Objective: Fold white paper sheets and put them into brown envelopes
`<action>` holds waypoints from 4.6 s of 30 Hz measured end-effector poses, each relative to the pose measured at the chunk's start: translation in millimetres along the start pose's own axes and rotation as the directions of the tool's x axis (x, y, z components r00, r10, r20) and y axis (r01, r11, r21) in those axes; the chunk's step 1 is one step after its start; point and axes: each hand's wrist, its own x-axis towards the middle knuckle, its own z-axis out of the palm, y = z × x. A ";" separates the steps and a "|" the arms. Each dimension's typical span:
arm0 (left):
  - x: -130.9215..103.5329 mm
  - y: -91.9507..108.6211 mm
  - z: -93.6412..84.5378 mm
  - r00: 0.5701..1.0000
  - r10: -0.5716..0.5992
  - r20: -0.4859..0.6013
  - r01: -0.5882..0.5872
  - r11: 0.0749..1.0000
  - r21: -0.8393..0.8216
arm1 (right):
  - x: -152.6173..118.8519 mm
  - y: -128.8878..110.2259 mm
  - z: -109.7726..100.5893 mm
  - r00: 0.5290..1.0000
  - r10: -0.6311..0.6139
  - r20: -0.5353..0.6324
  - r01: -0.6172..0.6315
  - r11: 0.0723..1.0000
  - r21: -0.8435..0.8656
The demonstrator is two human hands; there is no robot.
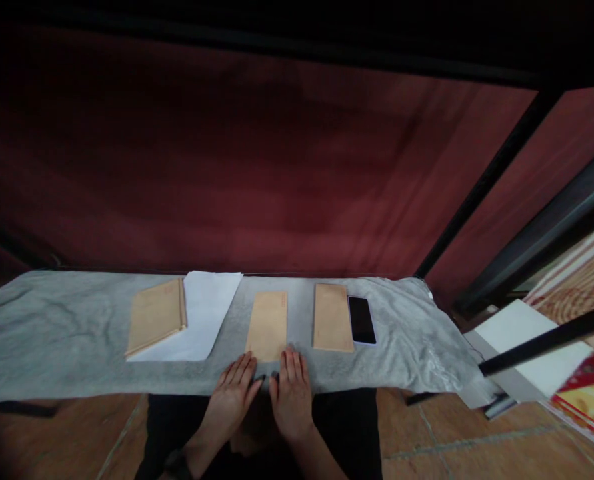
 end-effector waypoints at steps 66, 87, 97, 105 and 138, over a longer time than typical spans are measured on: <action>-1.1 -0.1 9.7 0.994 0.104 0.018 -0.102 0.989 -0.104 | -3.4 13.3 15.6 0.988 -0.151 -0.018 0.152 0.986 0.072; 69.8 11.2 20.7 0.977 0.033 0.209 0.008 0.981 -0.194 | -11.1 14.4 15.0 0.973 -0.220 0.061 0.220 0.975 0.009; 142.7 4.7 49.1 0.950 -0.028 0.311 0.070 0.990 -0.123 | -7.6 11.3 10.0 0.979 -0.177 0.105 0.173 0.984 0.044; 171.4 -3.0 72.9 0.941 -0.071 0.331 0.122 0.983 -0.136 | -8.1 12.9 5.6 0.972 -0.201 0.125 0.197 0.979 0.047; 52.9 -12.0 1.2 0.911 0.196 0.363 -0.204 0.979 -0.017 | 23.8 0.5 -7.5 0.979 0.119 0.165 -0.153 0.965 0.211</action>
